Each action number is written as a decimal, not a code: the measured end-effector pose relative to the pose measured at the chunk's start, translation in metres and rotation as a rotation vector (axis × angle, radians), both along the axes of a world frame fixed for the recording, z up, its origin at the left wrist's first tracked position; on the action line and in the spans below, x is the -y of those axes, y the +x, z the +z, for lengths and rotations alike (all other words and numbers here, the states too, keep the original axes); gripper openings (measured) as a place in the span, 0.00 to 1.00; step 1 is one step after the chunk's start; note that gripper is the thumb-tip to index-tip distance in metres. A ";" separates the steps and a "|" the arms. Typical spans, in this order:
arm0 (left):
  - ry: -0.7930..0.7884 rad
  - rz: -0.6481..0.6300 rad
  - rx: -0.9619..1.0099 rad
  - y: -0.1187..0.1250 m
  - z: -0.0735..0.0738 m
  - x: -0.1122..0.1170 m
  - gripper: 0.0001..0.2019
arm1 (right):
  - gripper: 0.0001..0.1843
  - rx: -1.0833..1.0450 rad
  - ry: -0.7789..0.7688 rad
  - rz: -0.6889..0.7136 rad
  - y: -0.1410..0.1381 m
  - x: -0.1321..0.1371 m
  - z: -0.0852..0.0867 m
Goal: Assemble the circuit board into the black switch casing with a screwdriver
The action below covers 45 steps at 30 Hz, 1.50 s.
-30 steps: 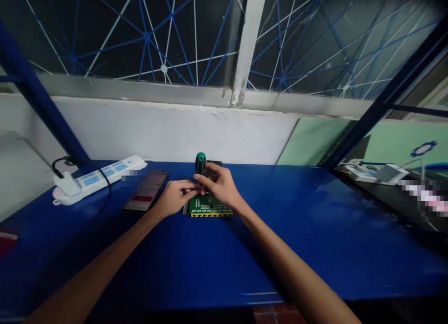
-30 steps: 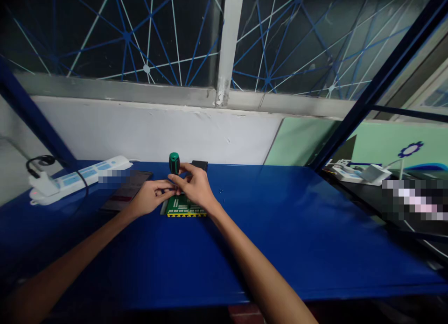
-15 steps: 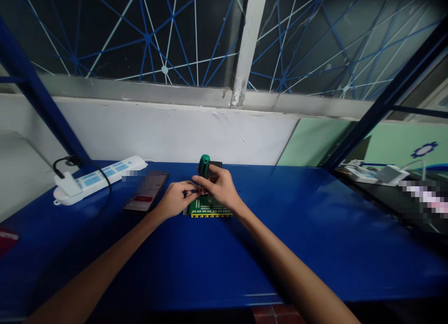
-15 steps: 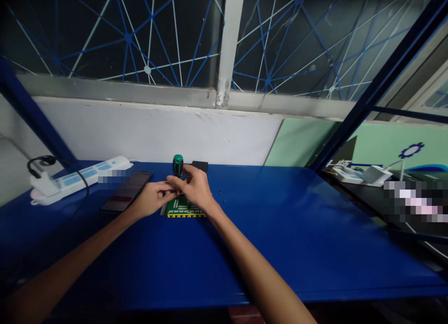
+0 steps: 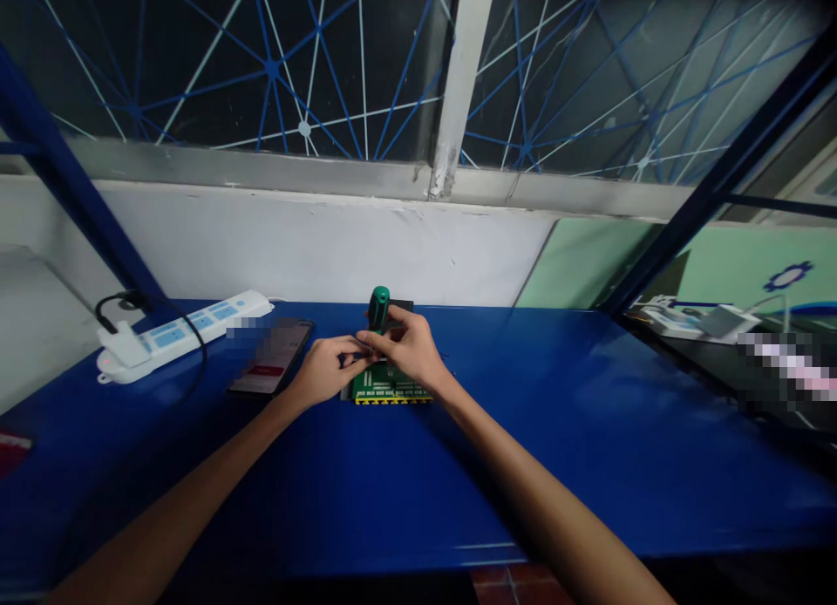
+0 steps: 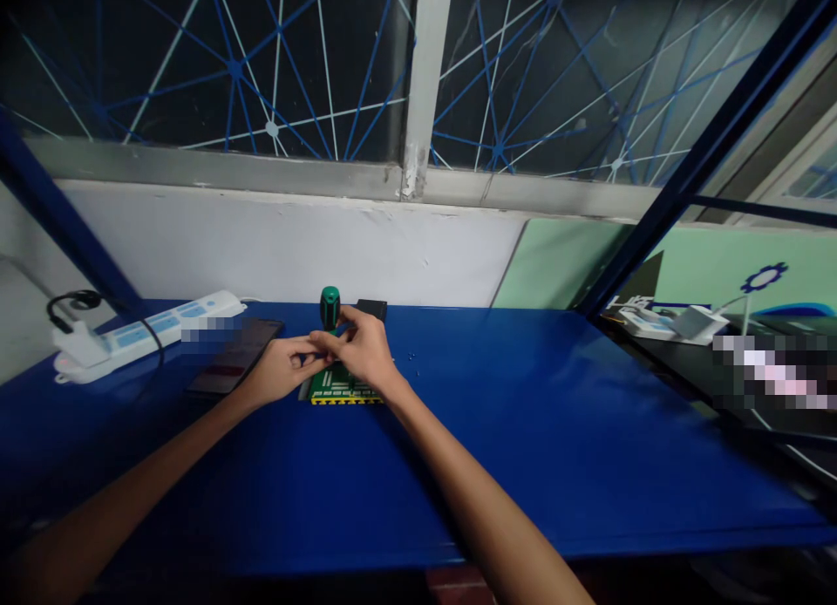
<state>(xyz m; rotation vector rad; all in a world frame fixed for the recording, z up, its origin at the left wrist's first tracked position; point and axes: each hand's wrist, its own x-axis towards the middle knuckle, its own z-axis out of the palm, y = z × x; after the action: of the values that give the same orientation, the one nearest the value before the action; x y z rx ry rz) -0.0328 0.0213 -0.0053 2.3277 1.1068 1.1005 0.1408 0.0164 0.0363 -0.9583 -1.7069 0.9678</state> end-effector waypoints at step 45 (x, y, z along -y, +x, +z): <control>-0.085 -0.049 0.035 -0.001 0.008 0.004 0.10 | 0.15 0.064 0.038 0.014 0.000 0.001 -0.002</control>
<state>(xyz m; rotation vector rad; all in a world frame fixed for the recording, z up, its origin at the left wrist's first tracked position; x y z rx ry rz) -0.0335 0.0175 0.0028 2.2489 1.0576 1.0517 0.1410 0.0158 0.0342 -0.9630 -1.7816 0.9191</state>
